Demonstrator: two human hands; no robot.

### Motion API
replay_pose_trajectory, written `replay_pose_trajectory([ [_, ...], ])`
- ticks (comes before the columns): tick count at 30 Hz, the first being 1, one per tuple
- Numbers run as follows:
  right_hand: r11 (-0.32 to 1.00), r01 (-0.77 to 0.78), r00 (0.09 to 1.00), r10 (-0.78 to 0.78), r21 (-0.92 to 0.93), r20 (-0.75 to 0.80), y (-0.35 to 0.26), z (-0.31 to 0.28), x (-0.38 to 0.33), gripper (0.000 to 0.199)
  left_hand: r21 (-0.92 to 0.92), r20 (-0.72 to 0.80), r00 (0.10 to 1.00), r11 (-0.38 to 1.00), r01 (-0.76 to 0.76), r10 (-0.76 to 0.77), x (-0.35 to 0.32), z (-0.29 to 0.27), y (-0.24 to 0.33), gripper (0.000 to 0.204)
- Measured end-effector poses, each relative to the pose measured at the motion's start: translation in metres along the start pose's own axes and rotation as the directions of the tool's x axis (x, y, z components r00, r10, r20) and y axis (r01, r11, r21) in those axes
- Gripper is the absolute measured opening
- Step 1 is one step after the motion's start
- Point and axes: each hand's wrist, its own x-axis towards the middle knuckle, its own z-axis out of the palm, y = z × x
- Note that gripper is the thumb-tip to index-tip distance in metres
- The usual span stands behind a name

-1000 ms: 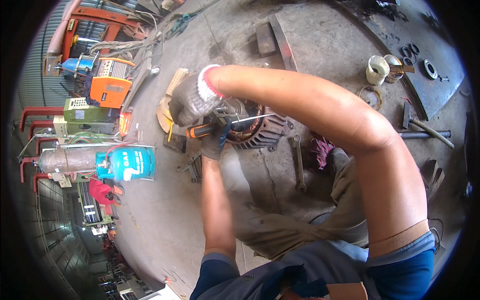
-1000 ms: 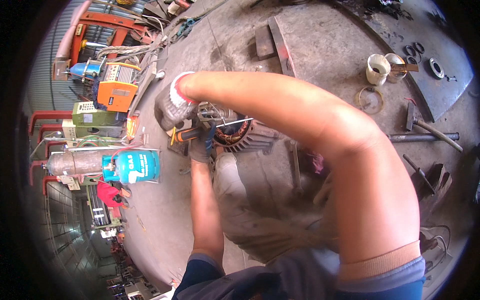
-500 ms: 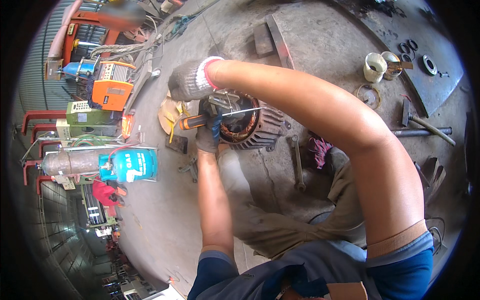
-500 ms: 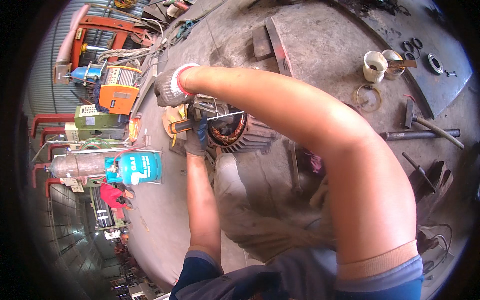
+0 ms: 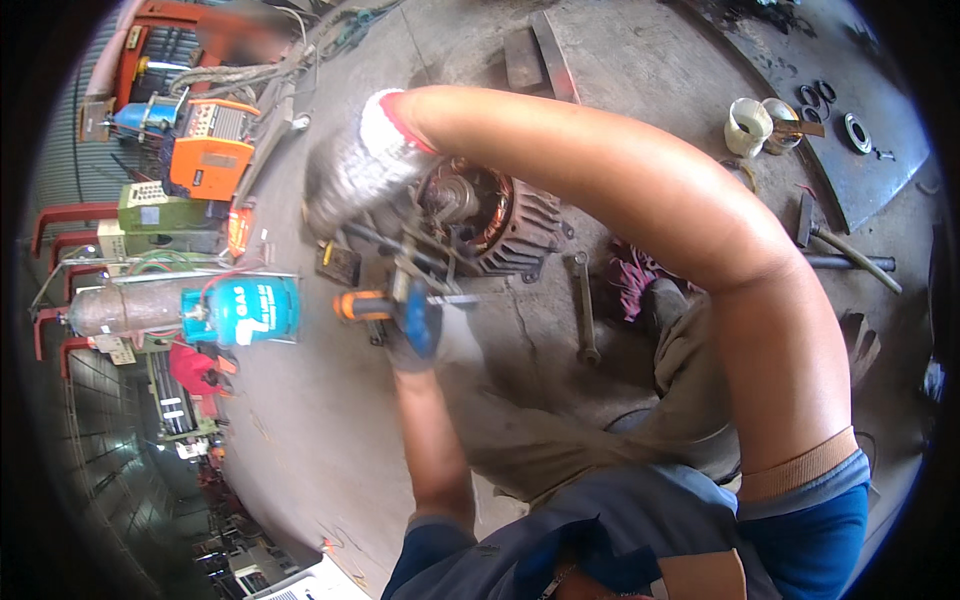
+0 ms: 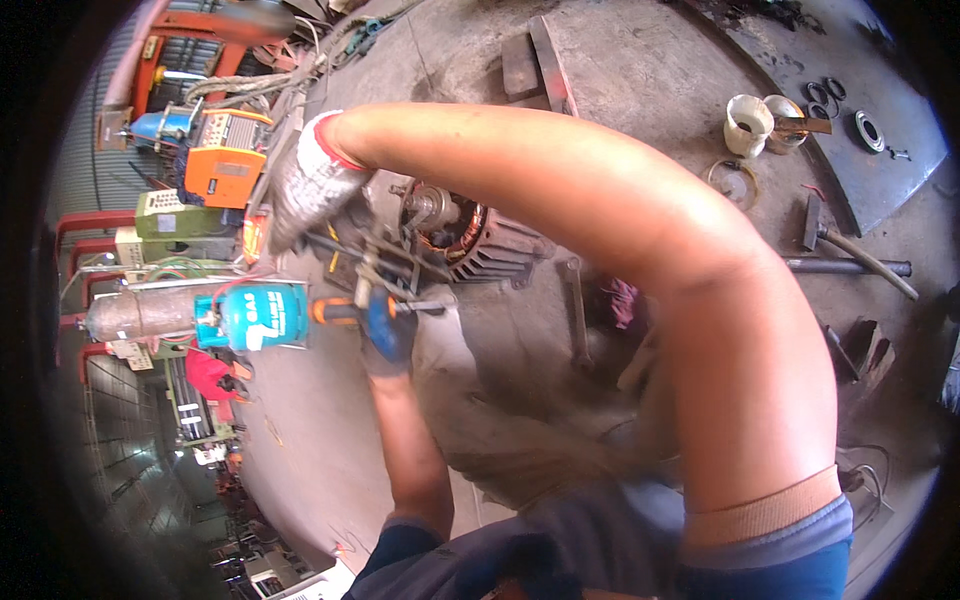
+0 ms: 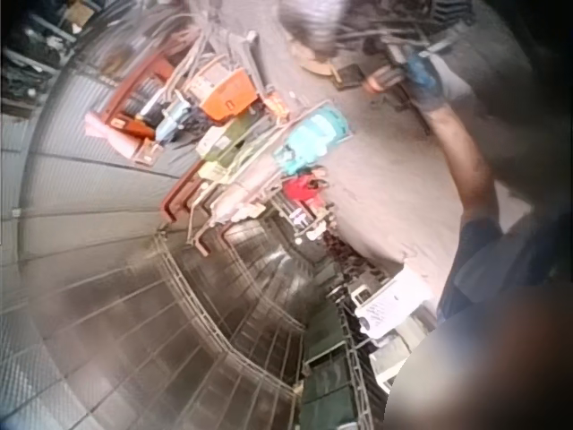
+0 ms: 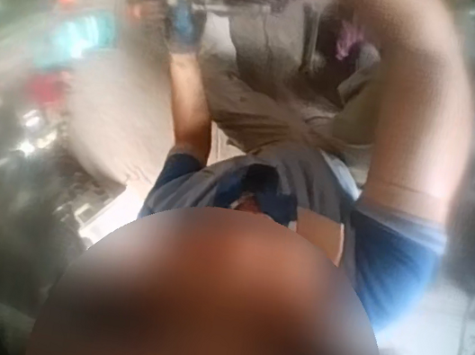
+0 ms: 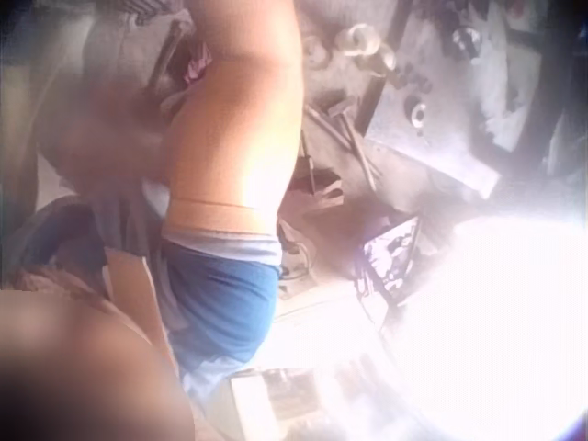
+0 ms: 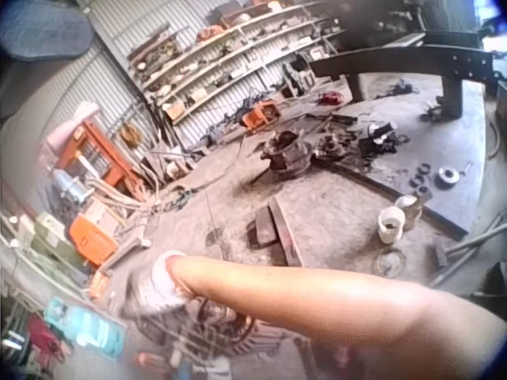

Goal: The person uses a screwdriver and wrench to loosen and remove a bolt from a motor stator. They then lift the stator, remove a bearing, and place the parts on the floor.

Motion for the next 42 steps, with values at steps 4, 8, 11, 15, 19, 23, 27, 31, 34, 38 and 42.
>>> replay_pose_trajectory([
  [4,0.933,0.017,0.951,0.096,-0.358,0.294,0.016,0.027,-0.011,0.054,-0.09,0.161,0.964,0.97,0.226,-0.21,-0.08,0.035,0.028,0.043],
  [8,0.909,-0.311,0.938,0.341,-0.277,0.063,0.03,0.01,-0.044,0.056,0.022,0.457,0.851,0.96,0.279,-0.257,-0.125,0.069,0.013,0.043],
  [11,0.824,-0.427,0.897,0.333,-0.372,-0.292,0.05,-0.015,-0.066,0.049,0.216,0.612,0.737,0.957,0.193,-0.286,-0.133,0.096,-0.017,0.044],
  [15,0.345,-0.213,0.969,0.198,-0.914,-0.151,0.119,-0.006,-0.119,0.034,0.449,0.678,0.569,0.875,0.181,-0.466,-0.127,0.116,-0.053,0.035],
  [19,0.55,-0.362,0.922,0.332,-0.752,-0.201,0.232,0.102,-0.194,0.025,0.316,0.505,0.606,0.785,0.533,-0.615,-0.128,0.123,-0.064,0.04],
  [23,0.556,-0.139,0.986,0.001,-0.82,-0.166,0.356,0.207,-0.178,0.035,0.546,0.178,0.434,0.456,0.703,-0.883,-0.147,0.138,-0.088,0.06],
  [27,0.39,-0.023,0.99,-0.116,-0.921,-0.074,0.417,0.253,-0.122,0.044,0.574,0.093,0.471,0.434,0.695,-0.877,-0.184,0.16,-0.131,0.068],
  [31,0.652,-0.159,0.987,0.129,-0.742,-0.097,0.414,0.253,-0.089,0.043,0.6,0.338,0.685,0.708,0.372,-0.646,-0.187,0.142,-0.133,0.067],
  [34,0.755,-0.401,0.901,0.429,-0.519,-0.072,0.388,0.238,-0.094,0.038,0.207,0.585,0.426,0.634,0.745,-0.691,-0.138,0.096,-0.074,0.052],
  [38,0.535,-0.023,0.914,0.354,-0.845,0.199,0.335,0.205,-0.113,0.033,-0.3,0.264,0.656,0.586,0.753,-0.707,-0.024,0.029,0.009,0.043],
  [42,0.485,-0.272,0.904,0.425,-0.831,-0.048,0.268,0.148,-0.185,0.023,-0.306,0.11,0.582,0.53,0.791,-0.805,0.074,0.02,0.015,0.061],
])
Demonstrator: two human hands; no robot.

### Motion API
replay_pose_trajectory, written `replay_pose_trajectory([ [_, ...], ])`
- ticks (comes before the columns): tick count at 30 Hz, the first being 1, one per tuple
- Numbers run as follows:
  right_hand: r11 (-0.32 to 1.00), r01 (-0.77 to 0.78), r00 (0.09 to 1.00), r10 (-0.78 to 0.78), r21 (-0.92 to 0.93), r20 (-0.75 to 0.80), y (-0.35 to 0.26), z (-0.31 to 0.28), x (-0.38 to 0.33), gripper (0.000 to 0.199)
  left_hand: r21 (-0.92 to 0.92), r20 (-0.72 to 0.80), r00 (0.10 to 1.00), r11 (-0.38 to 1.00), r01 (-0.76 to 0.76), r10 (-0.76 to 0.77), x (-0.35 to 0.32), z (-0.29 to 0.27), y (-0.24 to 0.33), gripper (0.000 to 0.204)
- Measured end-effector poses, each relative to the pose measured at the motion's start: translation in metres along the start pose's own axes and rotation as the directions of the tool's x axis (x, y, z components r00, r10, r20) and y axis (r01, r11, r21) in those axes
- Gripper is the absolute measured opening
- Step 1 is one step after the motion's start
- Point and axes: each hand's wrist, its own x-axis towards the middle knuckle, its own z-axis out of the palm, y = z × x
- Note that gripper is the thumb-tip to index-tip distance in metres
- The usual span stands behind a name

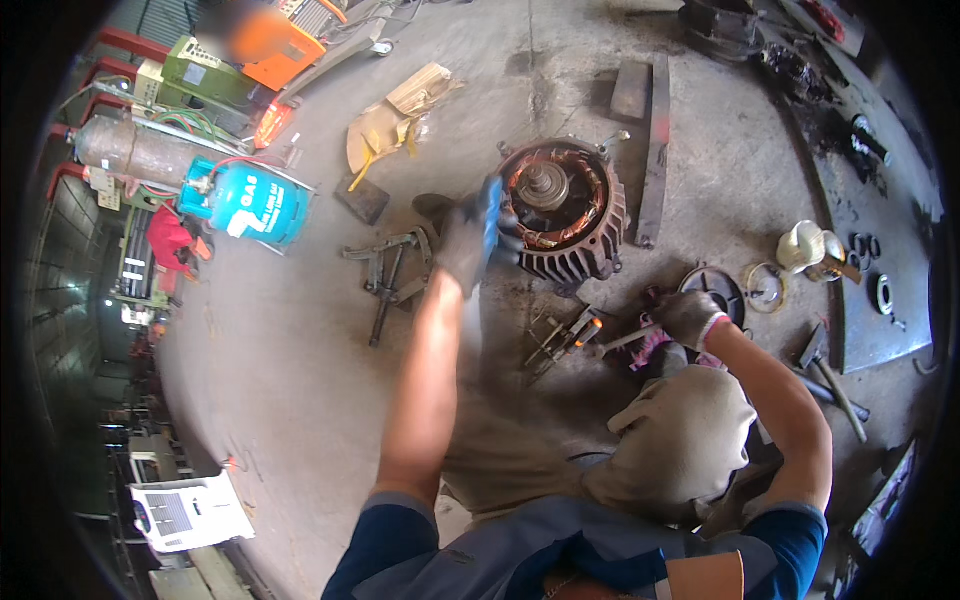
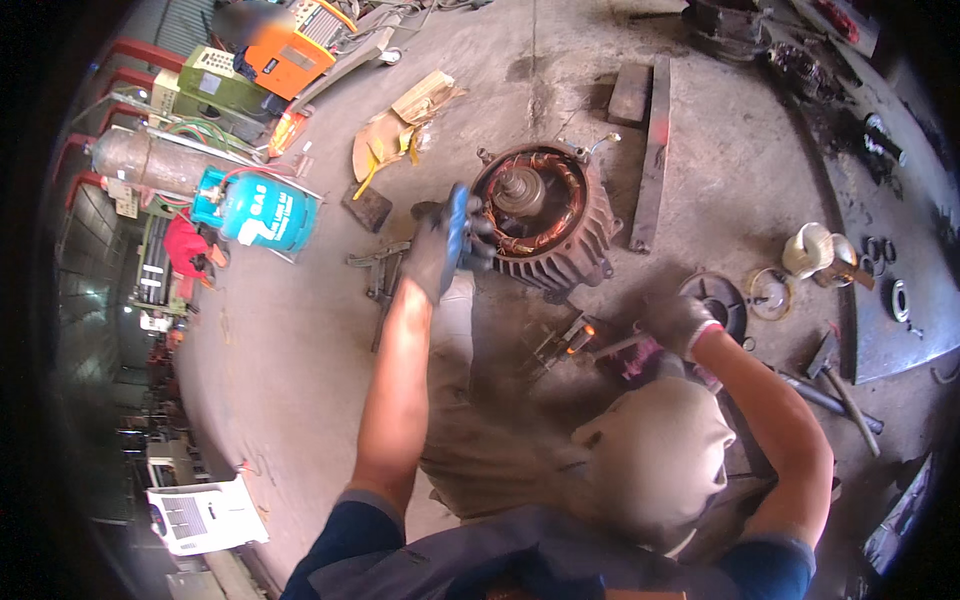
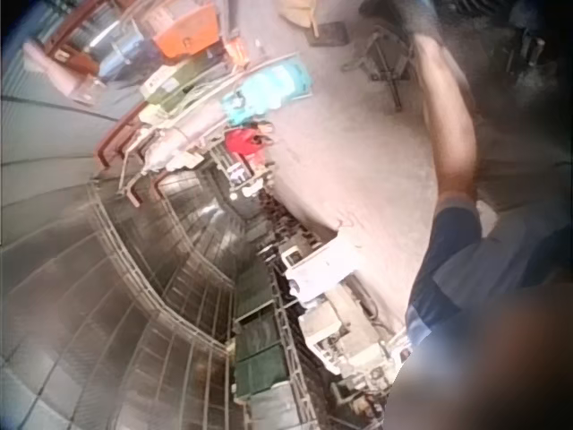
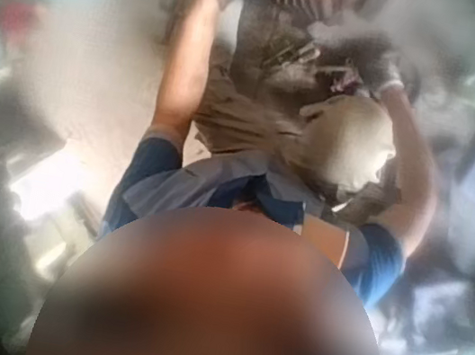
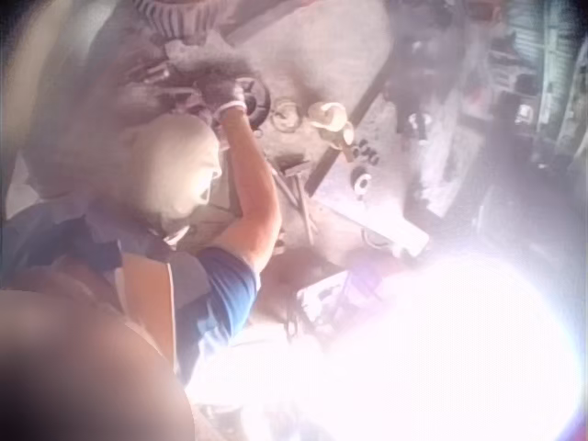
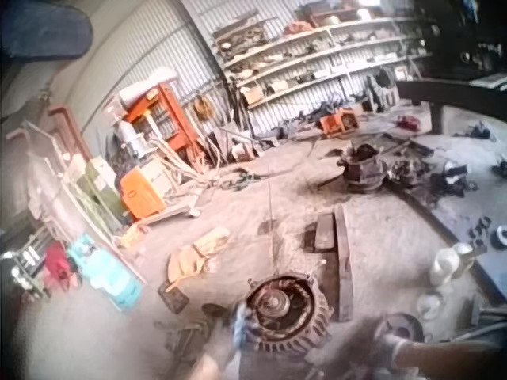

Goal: The person uses a screwdriver and wrench to loosen and remove a bolt from a motor stator. They then lift the stator, remove a bearing, and place the parts on the floor.

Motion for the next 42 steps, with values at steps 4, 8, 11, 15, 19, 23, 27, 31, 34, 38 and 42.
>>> replay_pose_trajectory([
  [4,0.819,-0.164,0.921,0.327,0.549,-0.213,0.006,-0.044,-0.081,0.027,0.107,0.101,0.992,0.992,0.063,-0.074,0.037,0.024,0.018,0.064],
  [8,0.613,-0.157,0.765,0.571,0.774,-0.298,-0.025,-0.079,-0.069,0.029,0.326,0.081,0.991,0.942,0.077,-0.109,0.053,0.038,0.025,0.067],
  [11,0.657,-0.289,0.751,0.607,0.697,-0.261,-0.032,-0.109,-0.041,0.035,0.265,0.089,0.99,0.961,0.085,-0.112,0.056,0.039,0.026,0.067],
  [15,0.744,-0.211,0.775,0.523,0.634,-0.355,-0.037,-0.122,-0.019,0.039,0.233,0.074,0.995,0.971,0.047,-0.066,0.059,0.037,0.019,0.073],
  [19,0.734,-0.16,0.735,0.535,0.66,-0.417,-0.04,-0.106,-0.008,0.039,0.198,0.098,0.995,0.98,0.005,-0.025,0.065,0.035,0.014,0.065],
  [23,0.734,-0.084,0.688,0.531,0.673,-0.494,-0.041,-0.085,0.006,0.037,0.228,0.065,0.998,0.973,-0.024,0.009,0.068,0.037,0.015,0.058],
  [27,0.606,-0.04,0.703,0.582,0.795,-0.408,-0.038,-0.066,0.019,0.039,0.257,0.079,0.995,0.963,-0.083,0.065,0.063,0.033,0.023,0.054],
  [31,0.601,0.158,0.622,0.556,0.784,-0.552,-0.034,-0.043,0.028,0.037,0.147,0.066,0.993,0.983,-0.109,0.1,0.054,0.016,0.036,0.05],
  [34,0.574,0.142,0.588,0.606,0.806,-0.536,-0.023,-0.026,0.018,0.027,0.077,0.07,0.991,0.99,-0.122,0.117,0.046,-0.001,0.043,0.055],
  [38,0.572,0.071,0.519,0.678,0.817,-0.52,-0.006,0.006,-0.029,0.024,-0.091,-0.02,0.992,0.988,-0.128,0.127,0.02,-0.023,0.03,0.056],
  [42,0.444,-0.268,0.469,0.835,0.855,-0.287,-0.012,0.061,-0.064,0.038,-0.172,-0.074,0.996,0.983,-0.067,0.055,-0.015,-0.034,-0.01,0.052],
])
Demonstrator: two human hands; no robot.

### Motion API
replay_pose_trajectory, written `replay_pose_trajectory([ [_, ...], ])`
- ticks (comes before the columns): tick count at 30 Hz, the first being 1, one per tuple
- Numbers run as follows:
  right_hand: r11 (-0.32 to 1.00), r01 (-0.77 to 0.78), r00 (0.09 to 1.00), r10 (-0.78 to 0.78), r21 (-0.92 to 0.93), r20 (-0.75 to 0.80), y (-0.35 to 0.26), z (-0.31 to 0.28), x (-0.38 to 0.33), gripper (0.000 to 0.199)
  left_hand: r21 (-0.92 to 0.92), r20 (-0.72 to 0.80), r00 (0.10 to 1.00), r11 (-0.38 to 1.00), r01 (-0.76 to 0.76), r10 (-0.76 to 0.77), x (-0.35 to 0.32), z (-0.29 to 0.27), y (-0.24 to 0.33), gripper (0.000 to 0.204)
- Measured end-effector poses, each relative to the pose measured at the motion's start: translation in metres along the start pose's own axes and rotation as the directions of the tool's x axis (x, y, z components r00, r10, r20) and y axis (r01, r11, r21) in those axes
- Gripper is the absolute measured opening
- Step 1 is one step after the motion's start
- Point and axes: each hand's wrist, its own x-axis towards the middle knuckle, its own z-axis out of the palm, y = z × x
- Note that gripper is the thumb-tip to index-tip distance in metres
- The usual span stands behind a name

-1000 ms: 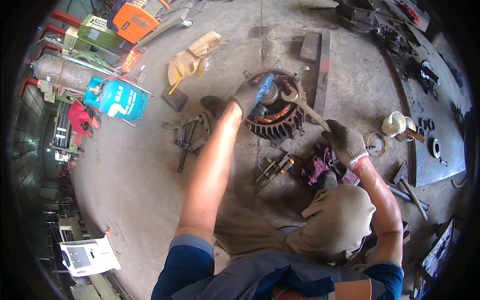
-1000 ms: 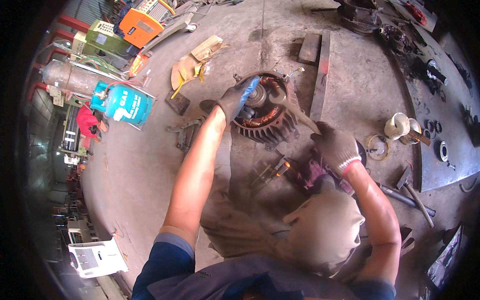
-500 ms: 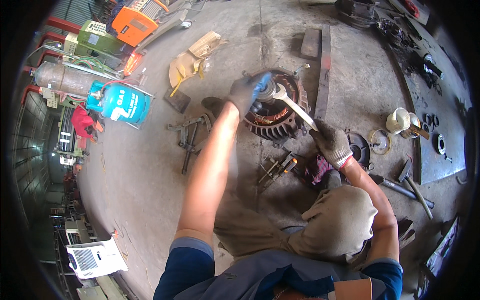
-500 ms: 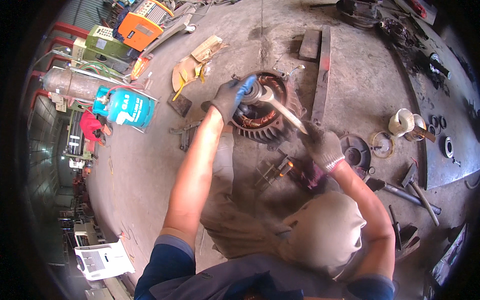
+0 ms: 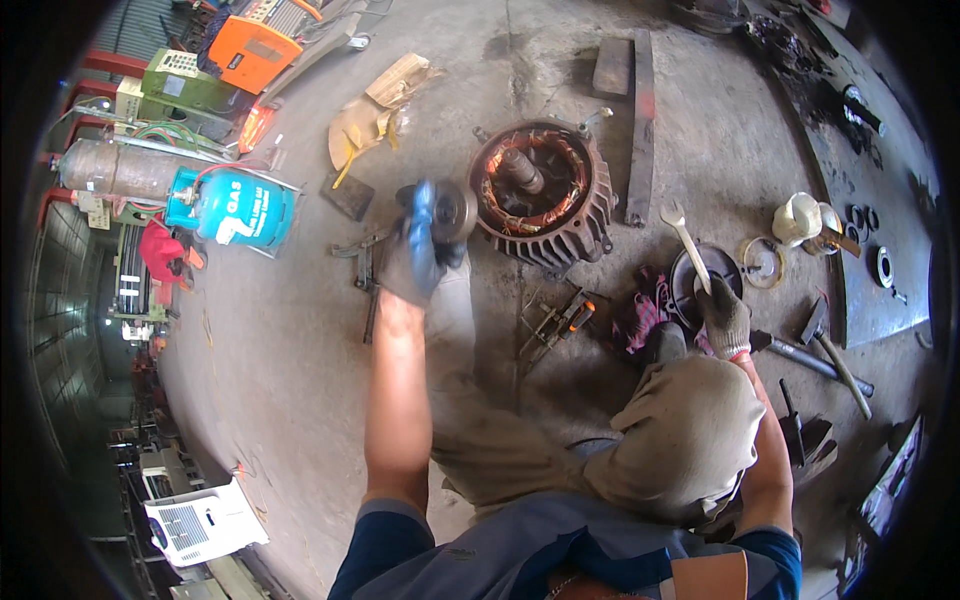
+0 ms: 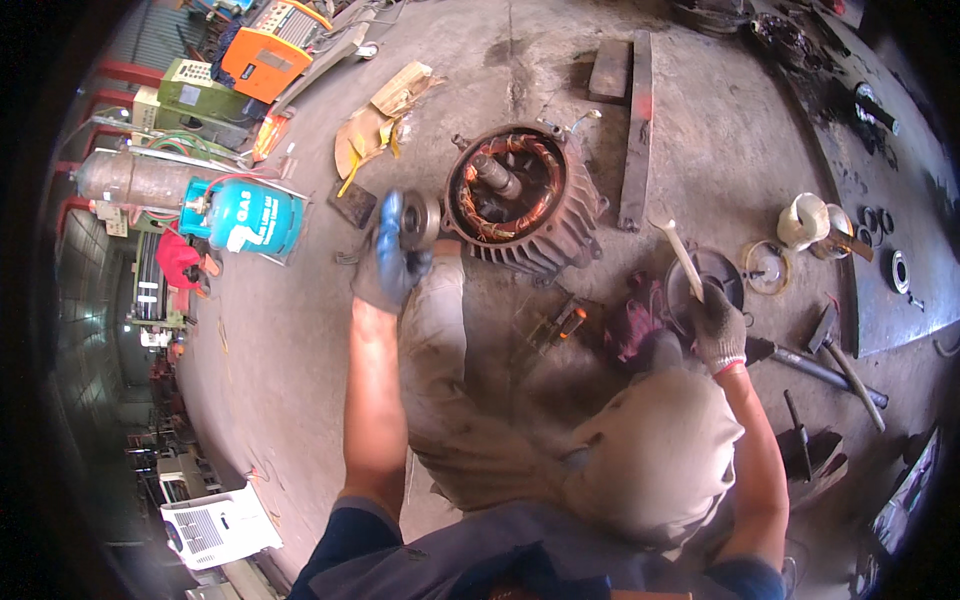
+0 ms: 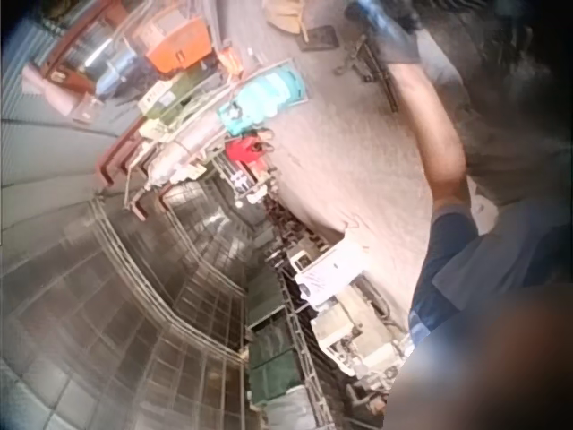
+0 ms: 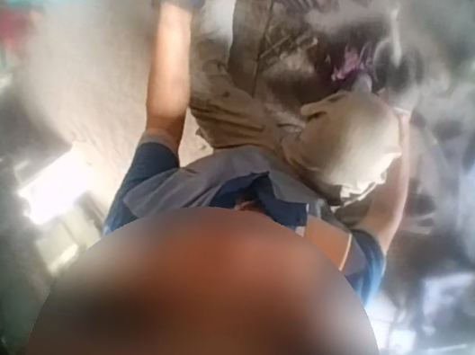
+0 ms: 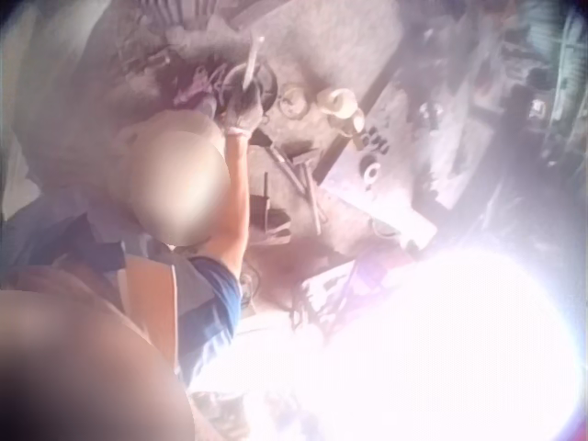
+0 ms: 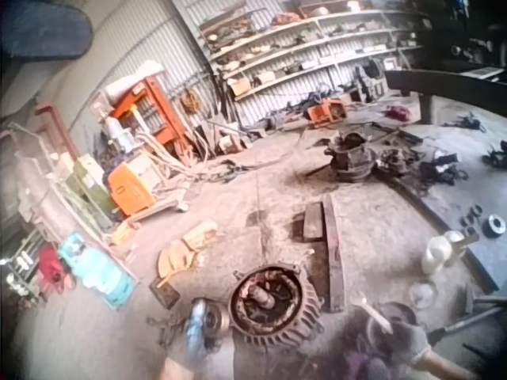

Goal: The person uses a screwdriver and wrench to loosen and remove a bolt from a motor stator. They then lift the stator, remove a bearing, and place the parts on the floor.

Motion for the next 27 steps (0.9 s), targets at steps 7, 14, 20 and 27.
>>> replay_pose_trajectory([
  [7,0.96,-0.196,0.979,0.204,-0.202,0.019,0.081,0.037,-0.049,0.035,0.202,0.121,0.988,0.977,0.073,-0.099,-0.047,-0.006,-0.091,0.036],
  [14,0.966,-0.204,0.979,0.203,-0.16,-0.021,0.118,0.072,-0.061,0.038,0.857,0.357,0.88,0.484,-0.175,-0.314,-0.034,0.035,-0.171,0.036],
  [20,0.978,-0.201,0.979,0.2,-0.052,-0.034,0.116,0.069,-0.065,0.036,0.921,0.385,0.766,0.265,-0.285,-0.514,-0.025,0.062,-0.216,0.04],
  [27,0.975,-0.219,0.976,0.218,-0.029,-0.026,0.109,0.067,-0.065,0.037,0.845,0.523,0.721,0.382,-0.373,-0.453,-0.033,0.086,-0.184,0.051],
])
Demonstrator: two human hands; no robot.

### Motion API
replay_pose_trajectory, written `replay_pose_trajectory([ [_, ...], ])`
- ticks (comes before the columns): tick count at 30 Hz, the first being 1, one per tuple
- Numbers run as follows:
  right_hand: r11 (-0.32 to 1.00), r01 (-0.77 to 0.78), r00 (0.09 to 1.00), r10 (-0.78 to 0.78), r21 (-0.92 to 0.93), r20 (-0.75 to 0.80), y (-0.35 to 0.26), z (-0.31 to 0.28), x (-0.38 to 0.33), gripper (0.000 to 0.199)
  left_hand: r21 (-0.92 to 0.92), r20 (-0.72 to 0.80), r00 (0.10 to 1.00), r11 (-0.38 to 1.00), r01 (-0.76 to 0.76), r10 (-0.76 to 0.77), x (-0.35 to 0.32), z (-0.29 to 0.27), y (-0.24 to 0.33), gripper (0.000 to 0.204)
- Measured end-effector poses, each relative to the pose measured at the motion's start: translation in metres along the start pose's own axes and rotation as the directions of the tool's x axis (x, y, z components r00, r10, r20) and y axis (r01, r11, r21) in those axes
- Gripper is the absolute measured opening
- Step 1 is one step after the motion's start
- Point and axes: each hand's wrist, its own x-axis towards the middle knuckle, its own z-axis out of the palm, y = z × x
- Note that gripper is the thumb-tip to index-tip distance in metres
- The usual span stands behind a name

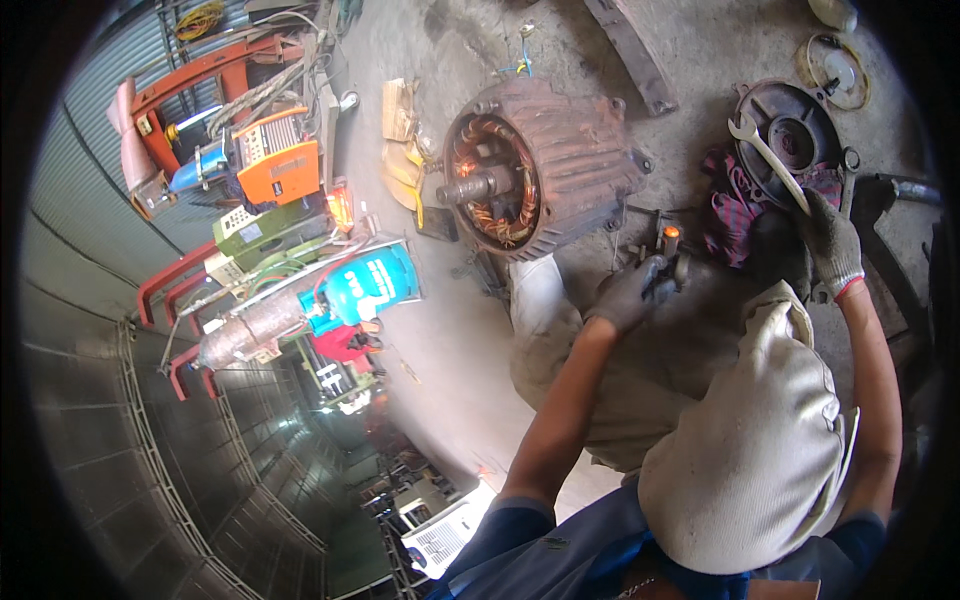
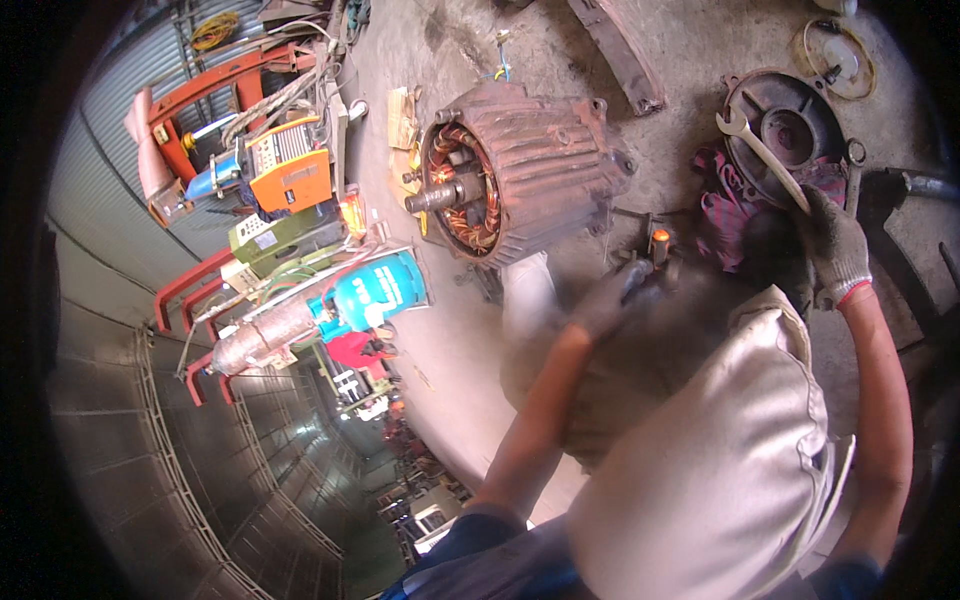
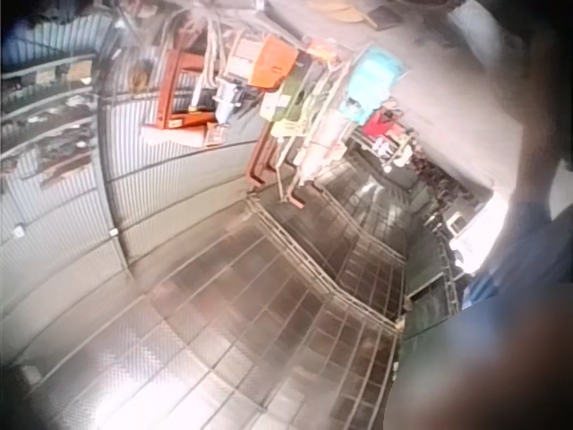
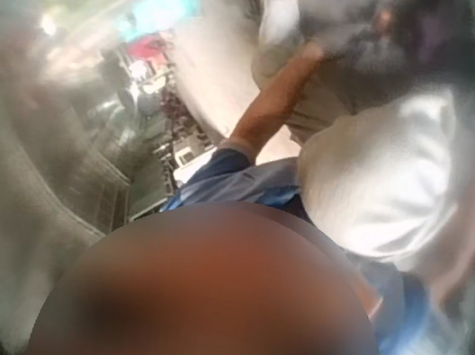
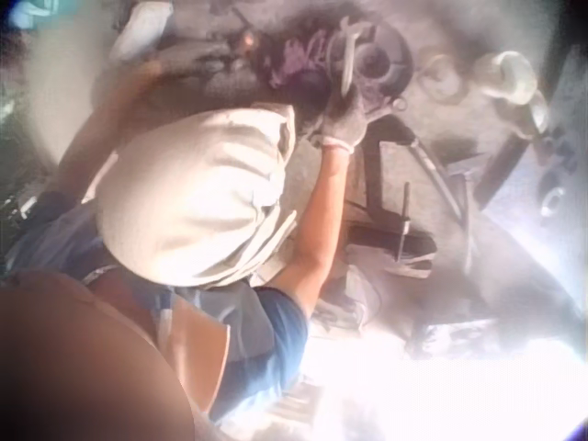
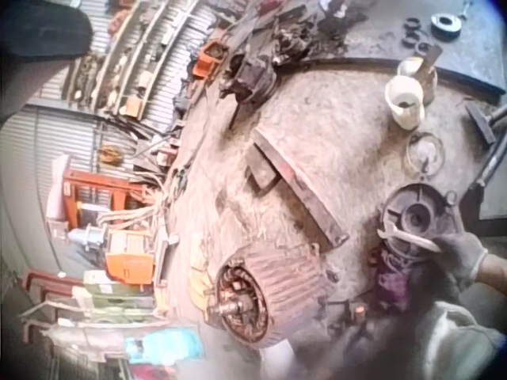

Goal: The person uses a screwdriver and wrench to loosen and remove a bolt from a motor stator. They then lift the stator, remove a bearing, and place the parts on the floor.

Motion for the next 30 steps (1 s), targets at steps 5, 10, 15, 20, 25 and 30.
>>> replay_pose_trajectory([
  [5,1.0,0.022,1.0,-0.022,0.021,-0.01,0.004,0.003,-0.001,0.036,-0.124,-0.533,0.786,0.891,-0.437,0.312,-0.076,-0.11,0.054,0.021],
  [10,0.999,-0.008,1.0,0.008,0.034,-0.011,0.008,0.007,-0.003,0.037,0.567,-0.635,0.654,0.823,0.032,0.412,-0.054,-0.212,0.066,0.048],
  [15,0.998,0.013,1.0,-0.013,0.054,-0.006,0.011,0.007,-0.003,0.037,0.496,-0.424,0.899,0.859,0.125,0.113,-0.036,-0.243,0.065,0.047],
  [20,0.998,-0.005,1.0,0.005,0.064,-0.003,0.011,0.007,-0.003,0.037,0.485,-0.431,0.896,0.865,0.131,0.106,-0.03,-0.244,0.066,0.037],
  [25,0.997,0.017,1.0,-0.017,0.079,-0.001,0.013,0.009,-0.003,0.038,0.099,-0.45,0.856,0.938,0.334,-0.257,-0.029,-0.24,0.075,0.032],
  [30,0.994,0.012,0.999,-0.016,0.112,0.029,0.017,0.008,-0.004,0.04,0.294,-0.42,0.882,0.888,0.354,-0.212,-0.022,-0.251,0.083,0.038],
])
